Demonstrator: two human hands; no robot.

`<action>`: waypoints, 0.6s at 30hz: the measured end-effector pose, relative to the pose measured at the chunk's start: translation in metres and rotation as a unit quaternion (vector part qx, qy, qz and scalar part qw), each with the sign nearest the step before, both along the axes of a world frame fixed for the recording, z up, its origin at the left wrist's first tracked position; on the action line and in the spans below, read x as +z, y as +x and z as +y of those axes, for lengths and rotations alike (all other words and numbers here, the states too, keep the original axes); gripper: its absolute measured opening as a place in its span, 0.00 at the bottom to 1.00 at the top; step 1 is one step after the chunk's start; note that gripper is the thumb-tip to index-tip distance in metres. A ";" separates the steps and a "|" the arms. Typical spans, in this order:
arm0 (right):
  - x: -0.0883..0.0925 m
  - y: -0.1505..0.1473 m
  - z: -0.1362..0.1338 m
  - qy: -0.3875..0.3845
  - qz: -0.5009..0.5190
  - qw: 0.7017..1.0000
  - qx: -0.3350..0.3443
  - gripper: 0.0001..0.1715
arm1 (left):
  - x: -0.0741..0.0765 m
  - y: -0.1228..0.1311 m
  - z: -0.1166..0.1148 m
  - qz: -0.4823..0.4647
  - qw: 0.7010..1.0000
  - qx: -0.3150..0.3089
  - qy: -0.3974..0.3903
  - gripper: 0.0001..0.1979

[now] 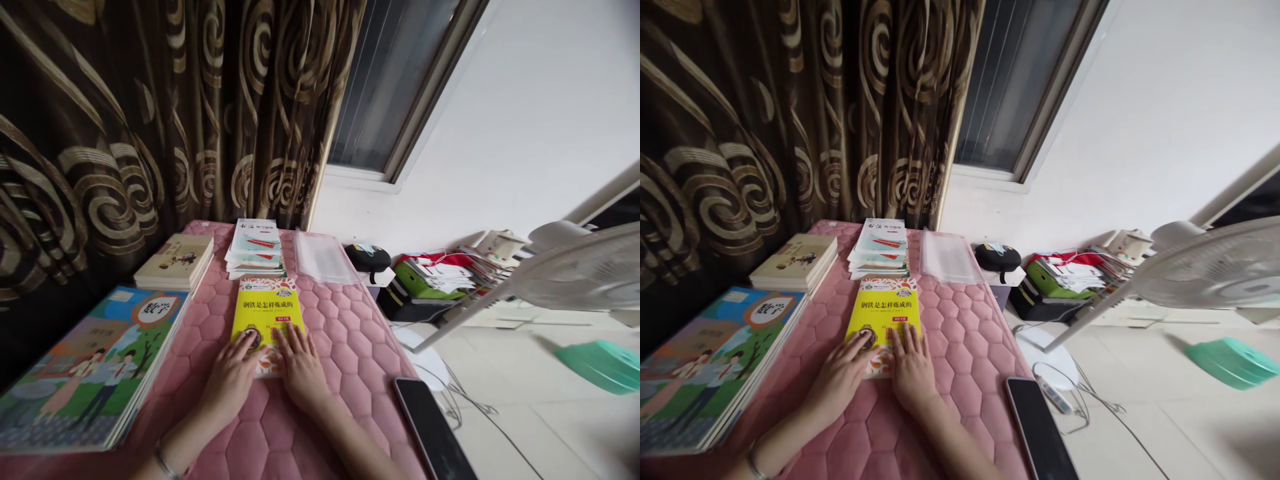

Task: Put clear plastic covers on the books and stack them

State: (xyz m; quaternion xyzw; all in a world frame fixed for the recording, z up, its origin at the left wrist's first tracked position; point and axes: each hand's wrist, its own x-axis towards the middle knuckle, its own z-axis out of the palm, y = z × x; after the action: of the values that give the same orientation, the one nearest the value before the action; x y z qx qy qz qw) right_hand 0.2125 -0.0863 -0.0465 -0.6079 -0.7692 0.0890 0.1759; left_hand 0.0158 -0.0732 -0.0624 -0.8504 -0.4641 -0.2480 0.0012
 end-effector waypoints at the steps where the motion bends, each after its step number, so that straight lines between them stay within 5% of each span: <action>1: -0.003 0.008 -0.002 -0.016 -0.002 1.000 -0.022 0.31 | 0.000 -0.006 0.001 -0.019 1.000 0.018 -0.004 0.23; 6: -0.009 0.038 -0.010 -0.019 0.051 0.993 -0.103 0.31 | 0.009 -0.022 0.010 -0.110 0.981 0.126 -0.098 0.15; 13: -0.003 0.034 -0.018 -0.011 0.229 0.968 -0.105 0.28 | 0.043 -0.012 0.024 -0.181 0.918 0.217 -0.278 0.14; 15: -0.004 0.034 -0.019 -0.014 0.260 0.960 -0.108 0.27 | 0.048 -0.008 0.022 -0.247 0.882 0.209 -0.344 0.18; 18: -0.009 0.038 -0.013 -0.023 0.335 0.935 -0.118 0.27 | 0.052 -0.003 0.015 -0.393 0.787 0.169 -0.444 0.33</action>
State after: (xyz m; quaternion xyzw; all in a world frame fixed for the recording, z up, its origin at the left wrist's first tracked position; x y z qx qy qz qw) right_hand 0.2505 -0.0994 -0.0560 -0.6333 -0.5862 0.2836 0.4182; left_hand 0.0124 -0.0586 -0.0108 -0.4939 -0.6200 -0.3232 -0.5169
